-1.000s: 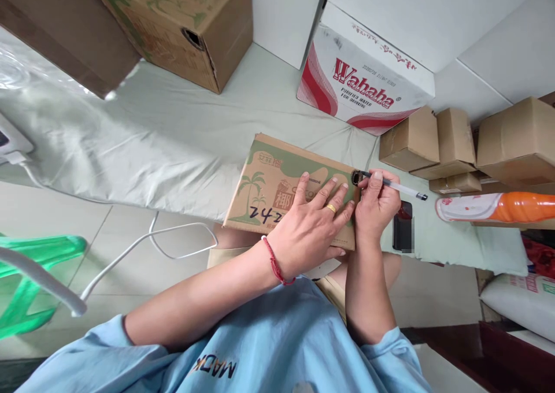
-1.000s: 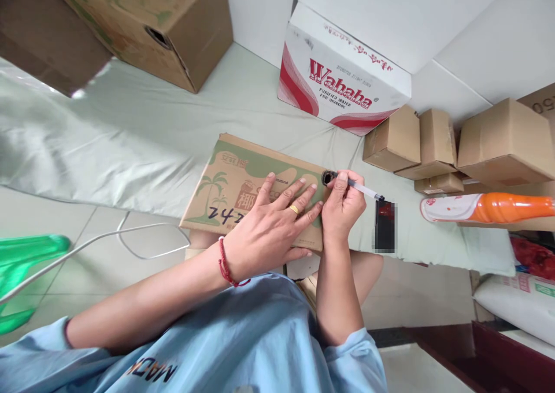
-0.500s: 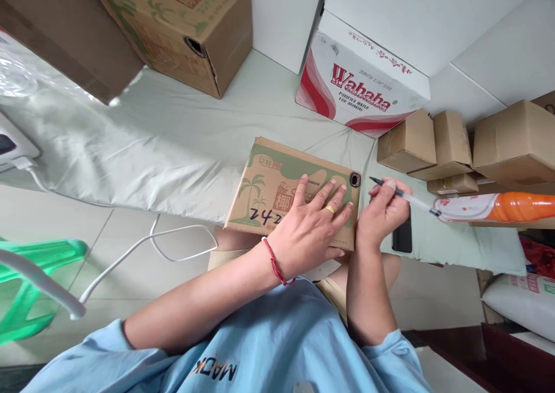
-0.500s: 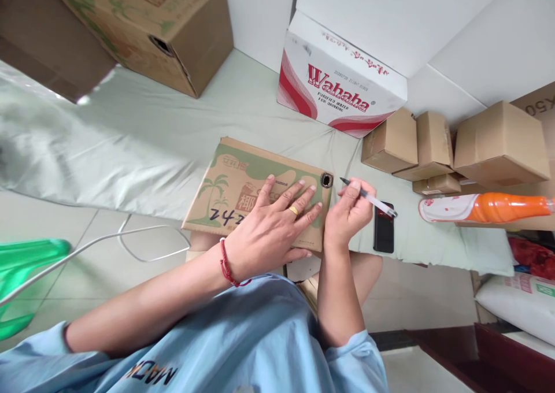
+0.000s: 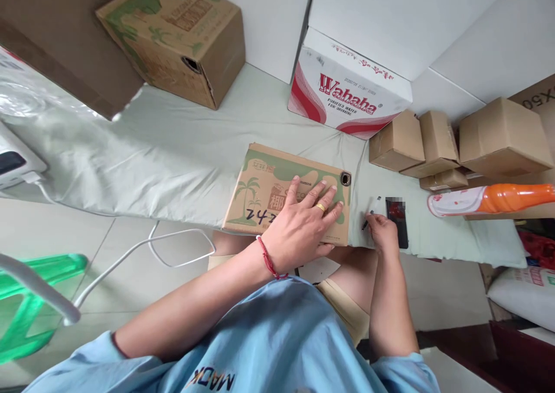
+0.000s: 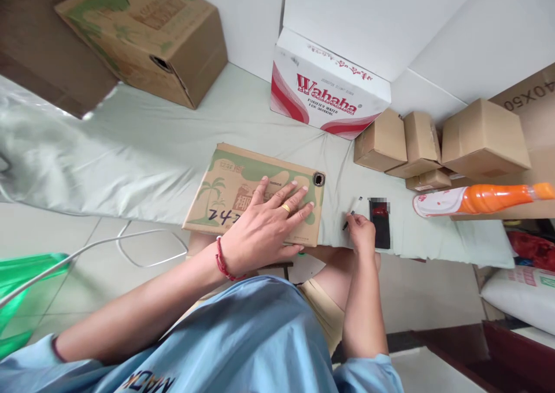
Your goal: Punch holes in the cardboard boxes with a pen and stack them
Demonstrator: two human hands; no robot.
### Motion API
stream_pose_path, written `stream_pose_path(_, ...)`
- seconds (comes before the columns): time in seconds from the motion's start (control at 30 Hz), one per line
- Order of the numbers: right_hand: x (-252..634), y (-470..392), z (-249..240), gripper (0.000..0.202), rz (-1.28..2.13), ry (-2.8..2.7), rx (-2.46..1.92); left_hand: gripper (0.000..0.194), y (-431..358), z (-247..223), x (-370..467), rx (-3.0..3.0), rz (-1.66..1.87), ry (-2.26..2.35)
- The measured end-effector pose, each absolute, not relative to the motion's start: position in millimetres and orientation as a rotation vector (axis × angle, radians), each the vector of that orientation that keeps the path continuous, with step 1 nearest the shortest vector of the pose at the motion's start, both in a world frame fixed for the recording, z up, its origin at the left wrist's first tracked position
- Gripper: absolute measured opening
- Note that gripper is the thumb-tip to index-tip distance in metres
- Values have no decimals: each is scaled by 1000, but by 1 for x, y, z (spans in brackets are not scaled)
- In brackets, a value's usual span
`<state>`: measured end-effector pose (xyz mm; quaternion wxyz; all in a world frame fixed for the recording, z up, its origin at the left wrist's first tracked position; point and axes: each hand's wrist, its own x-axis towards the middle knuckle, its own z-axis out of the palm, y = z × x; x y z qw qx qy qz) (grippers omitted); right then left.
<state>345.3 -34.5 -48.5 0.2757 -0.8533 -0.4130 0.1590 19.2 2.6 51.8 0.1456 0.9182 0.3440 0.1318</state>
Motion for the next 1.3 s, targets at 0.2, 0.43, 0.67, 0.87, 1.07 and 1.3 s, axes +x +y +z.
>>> stream_pose_path(0.2,383,-50,-48,86,39,-905,-2530,79,1,56,19,2644,310,1028)
stream_pose_path(0.43,397,-83,-59,96,116,-924,-2728,82,0,57,20,2650,275,1050)
stream_pose_path(0.67,411,-65,-55,100,266,-912,-2827,82,-1,55,22,2673,282,1103)
stream_pose_path(0.87,421,-70,-42,108,405,-964,-2816,86,-1,55,24,2664,268,1104)
stream_pose_path(1.07,398,-91,-30,86,441,-976,-2544,85,0,56,25,2665,264,1108)
stream_pose_path(1.3,295,-85,21,81,637,-1045,-2059,86,0,55,29,2683,259,1133)
